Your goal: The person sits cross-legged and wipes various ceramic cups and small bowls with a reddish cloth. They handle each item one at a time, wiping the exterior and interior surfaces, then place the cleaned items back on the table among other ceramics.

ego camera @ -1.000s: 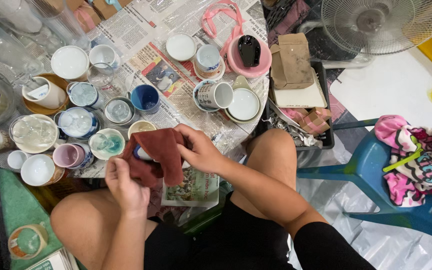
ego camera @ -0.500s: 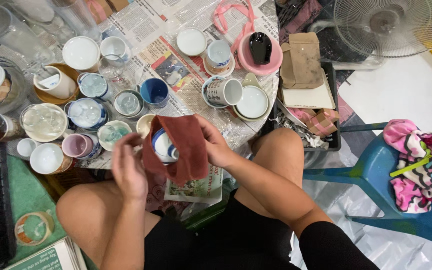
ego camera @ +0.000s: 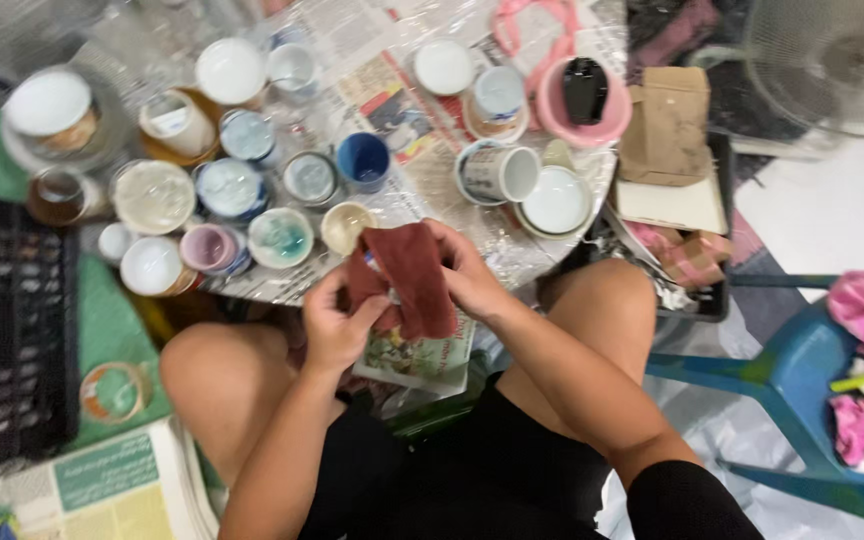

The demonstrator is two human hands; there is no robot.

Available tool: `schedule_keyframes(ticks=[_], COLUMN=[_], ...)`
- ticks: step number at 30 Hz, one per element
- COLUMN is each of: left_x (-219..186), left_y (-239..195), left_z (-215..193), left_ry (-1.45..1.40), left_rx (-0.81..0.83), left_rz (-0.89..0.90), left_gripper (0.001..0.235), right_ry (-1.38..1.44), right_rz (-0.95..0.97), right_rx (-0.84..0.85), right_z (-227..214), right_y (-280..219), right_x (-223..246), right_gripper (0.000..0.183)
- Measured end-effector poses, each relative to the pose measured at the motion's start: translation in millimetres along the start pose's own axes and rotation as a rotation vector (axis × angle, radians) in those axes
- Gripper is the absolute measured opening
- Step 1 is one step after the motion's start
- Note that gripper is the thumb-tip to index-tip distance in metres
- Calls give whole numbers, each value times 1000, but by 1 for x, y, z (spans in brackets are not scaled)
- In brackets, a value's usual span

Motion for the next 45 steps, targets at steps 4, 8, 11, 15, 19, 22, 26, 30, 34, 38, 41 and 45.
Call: schedule_keyframes(ticks=[4,8,11,15,19,22,26,30,34,38,41,45], left_x=[-1,15,33,45,30,7,-10,-19,-25,-17,-4,5], left_y=[-2,-11,-10,-6,-4,-5,-5,-6,-12,-19,-16,-13], left_z=[0,4,5,3,-2,-14,-10,-2,12,18,13,-6], left_ry=[155,218,-11,-432,-690,-334,-356,-22,181,103,-144,-397], left_rx=[78,24,-76,-236,-195,86,149,226,293,227,144,245], left_rz=[42,-63,-178,-368,-363,-77,-127,-79,-8,-12,-103,-253], left_gripper=[27,24,32,45,49,48,45,43,38,35,37,37], right_ry=[-199,-140,-5,242,224,163,63,-64,-143,-169,-140,236], right_rz=[145,123,138,183,232,208,170,100,141,216,228,246], right_rx=[-114,-158,-145,-111,-82,-18,-24,-54,-72,-53,-126,-173], right_z=[5,8,9,15,17,8,-7,-16,-23,-30,-27,-15], right_y=[1,3,4,1,1,2,-4,-11,-6,-2,-2,-2], right_x=[-2,-3,-6,-11,-1,12,14,-1,-5,2,0,1], right_gripper=[27,28,32,42,46,45,36,19,17,24,26,36])
Point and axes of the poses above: each hand's wrist, its own y-axis towards the middle knuckle, its own z-axis out of the palm, x = y × z, the point moved 2 cm from there along y, towards the middle knuckle, and after that the axes turned 13 degrees about y, right-handed, at the moved point
